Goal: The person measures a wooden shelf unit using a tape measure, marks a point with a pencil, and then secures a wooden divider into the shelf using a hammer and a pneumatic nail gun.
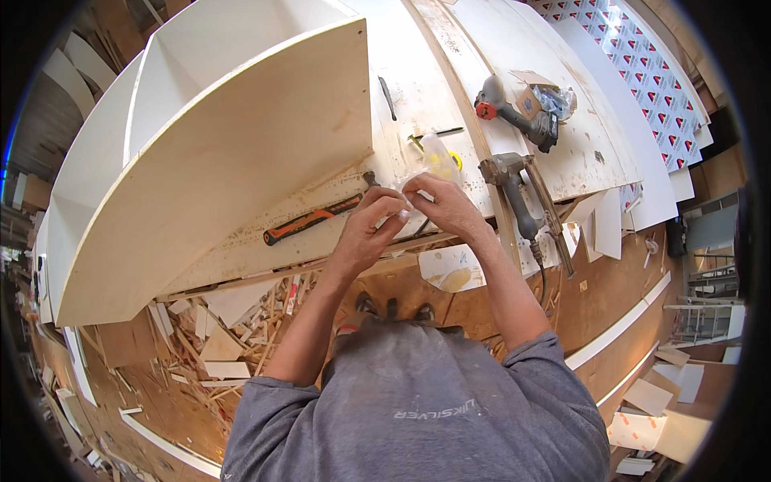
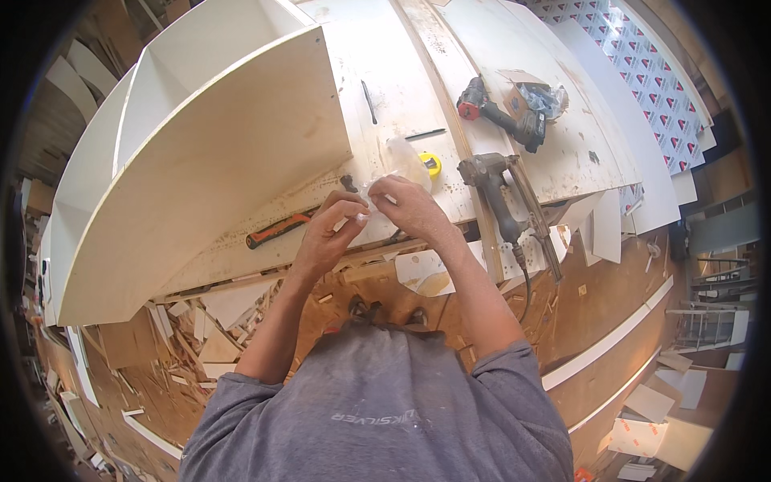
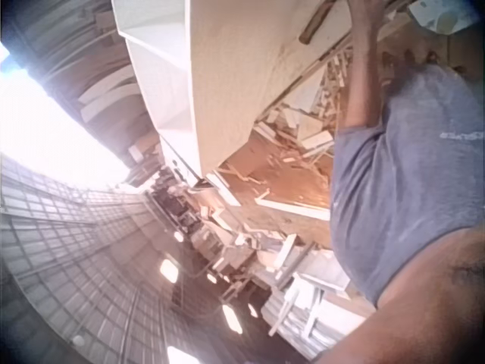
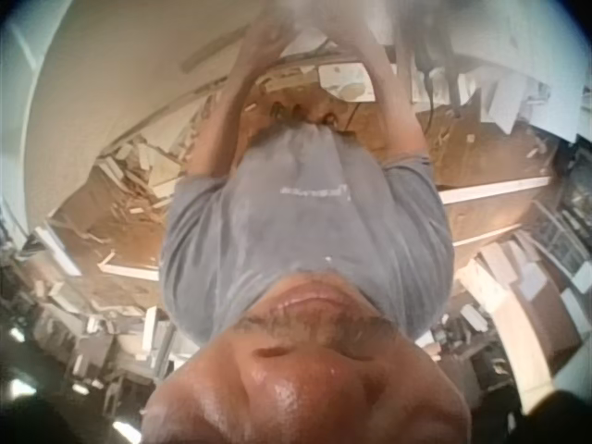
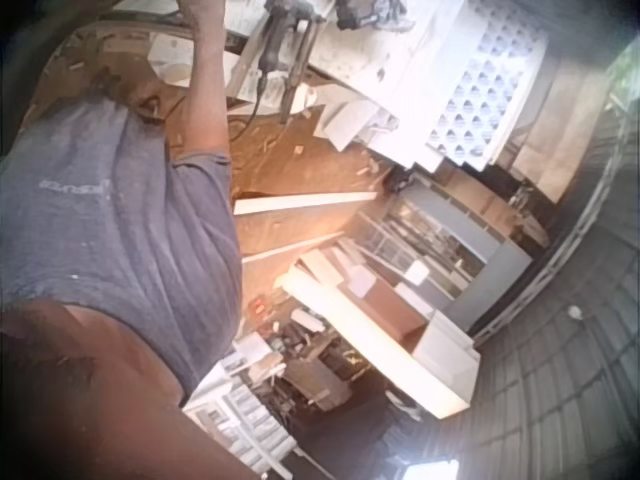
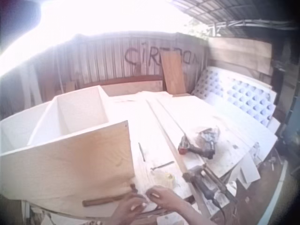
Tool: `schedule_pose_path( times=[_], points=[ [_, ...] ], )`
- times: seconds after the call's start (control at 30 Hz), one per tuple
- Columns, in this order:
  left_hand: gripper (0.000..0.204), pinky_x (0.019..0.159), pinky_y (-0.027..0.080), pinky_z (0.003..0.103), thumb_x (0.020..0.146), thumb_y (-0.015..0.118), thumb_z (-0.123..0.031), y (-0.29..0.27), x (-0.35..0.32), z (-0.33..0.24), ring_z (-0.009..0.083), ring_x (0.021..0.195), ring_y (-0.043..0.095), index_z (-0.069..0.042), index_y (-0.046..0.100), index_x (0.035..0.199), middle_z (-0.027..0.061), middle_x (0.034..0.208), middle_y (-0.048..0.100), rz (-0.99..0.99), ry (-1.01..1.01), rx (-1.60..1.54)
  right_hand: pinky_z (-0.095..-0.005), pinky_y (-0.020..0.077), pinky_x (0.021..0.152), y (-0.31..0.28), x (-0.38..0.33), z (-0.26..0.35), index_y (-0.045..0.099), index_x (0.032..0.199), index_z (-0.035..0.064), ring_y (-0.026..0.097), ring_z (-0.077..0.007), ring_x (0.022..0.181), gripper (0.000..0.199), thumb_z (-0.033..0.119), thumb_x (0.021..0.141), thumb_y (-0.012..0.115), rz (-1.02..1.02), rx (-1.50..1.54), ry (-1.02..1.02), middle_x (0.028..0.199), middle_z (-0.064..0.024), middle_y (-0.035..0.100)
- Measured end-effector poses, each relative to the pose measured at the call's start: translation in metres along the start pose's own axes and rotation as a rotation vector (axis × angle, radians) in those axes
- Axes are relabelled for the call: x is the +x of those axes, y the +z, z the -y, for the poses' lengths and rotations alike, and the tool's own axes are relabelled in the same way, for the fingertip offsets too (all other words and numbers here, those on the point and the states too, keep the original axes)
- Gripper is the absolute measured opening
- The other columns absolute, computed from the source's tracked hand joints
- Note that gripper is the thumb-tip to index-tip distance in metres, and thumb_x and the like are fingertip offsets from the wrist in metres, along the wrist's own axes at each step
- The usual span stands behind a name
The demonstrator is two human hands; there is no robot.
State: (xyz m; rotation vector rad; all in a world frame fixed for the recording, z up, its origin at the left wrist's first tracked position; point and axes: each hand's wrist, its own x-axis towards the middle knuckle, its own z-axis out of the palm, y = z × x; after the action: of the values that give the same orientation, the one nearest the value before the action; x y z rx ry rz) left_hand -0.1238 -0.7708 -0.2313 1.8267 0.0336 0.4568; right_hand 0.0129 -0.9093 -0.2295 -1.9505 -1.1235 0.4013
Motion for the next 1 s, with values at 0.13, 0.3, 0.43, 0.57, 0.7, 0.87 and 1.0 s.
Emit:
schedule_pose_path(
  times=[0.13,0.3,0.43,0.57,0.7,0.87,1.0],
  points=[
    [0.012,0.088,0.045,0.032,0.086,0.065,-0.001,-0.003,-0.014,0.005,0.0209,0.101,0.055,-0.006,0.064,0.097,0.0059,0.104,0.056,0.016,0.060,0.110,-0.0438,0.0496,0.083,0.013,0.012,-0.032,0.065,0.101,0.0048,0.064,-0.0348,0.095,0.026,0.021,0.091,0.047,0.419,-0.477,0.236,0.101,-0.0168,0.067],
    [0.016,0.085,0.046,0.032,0.085,0.066,-0.001,0.011,-0.032,0.015,0.0230,0.100,0.055,-0.007,0.063,0.099,0.0065,0.104,0.056,0.077,0.077,0.121,-0.0438,0.0500,0.089,0.051,0.028,-0.101,0.063,0.115,0.0064,0.065,-0.0343,0.103,0.033,0.024,0.092,0.046,0.486,-0.718,0.526,0.114,-0.0179,0.066],
    [0.014,0.084,0.046,0.033,0.086,0.066,-0.002,0.011,-0.038,0.011,0.0234,0.098,0.056,-0.006,0.062,0.099,0.0070,0.103,0.057,0.050,0.048,0.144,-0.0405,0.0469,0.094,0.058,0.022,-0.125,0.064,0.118,0.0103,0.062,-0.0319,0.109,0.041,0.038,0.090,0.052,0.329,-0.589,0.465,0.119,-0.0175,0.064],
    [0.012,0.083,0.047,0.033,0.087,0.064,-0.003,0.006,-0.044,0.020,0.0232,0.097,0.057,-0.005,0.062,0.099,0.0073,0.101,0.057,-0.004,0.014,0.130,-0.0407,0.0461,0.094,0.042,0.040,-0.105,0.065,0.117,0.0085,0.062,-0.0311,0.109,0.045,0.043,0.091,0.050,0.632,-0.667,0.390,0.118,-0.0174,0.065],
    [0.011,0.081,0.051,0.030,0.089,0.064,-0.004,0.003,-0.041,0.015,0.0207,0.098,0.057,-0.004,0.062,0.100,0.0070,0.103,0.056,-0.030,-0.037,0.125,-0.0417,0.0492,0.089,0.039,0.035,-0.100,0.070,0.106,0.0033,0.065,-0.0337,0.101,0.039,0.033,0.091,0.051,0.604,-0.667,0.237,0.114,-0.0186,0.066],
    [0.012,0.080,0.055,0.028,0.089,0.063,-0.004,0.000,-0.045,0.014,0.0183,0.100,0.057,-0.003,0.061,0.101,0.0071,0.106,0.055,-0.032,-0.064,0.126,-0.0410,0.0466,0.093,0.055,0.041,-0.086,0.067,0.112,0.0061,0.062,-0.0334,0.108,0.040,0.036,0.090,0.052,0.510,-0.606,0.493,0.117,-0.0172,0.065],
    [0.011,0.080,0.052,0.031,0.089,0.063,-0.006,0.008,-0.042,0.008,0.0222,0.099,0.057,-0.003,0.062,0.100,0.0085,0.104,0.056,-0.033,-0.047,0.119,-0.0395,0.0450,0.095,0.071,0.046,-0.143,0.067,0.114,0.0093,0.059,-0.0317,0.112,0.039,0.036,0.090,0.054,0.411,-0.668,0.254,0.121,-0.0152,0.064]
  ],
)
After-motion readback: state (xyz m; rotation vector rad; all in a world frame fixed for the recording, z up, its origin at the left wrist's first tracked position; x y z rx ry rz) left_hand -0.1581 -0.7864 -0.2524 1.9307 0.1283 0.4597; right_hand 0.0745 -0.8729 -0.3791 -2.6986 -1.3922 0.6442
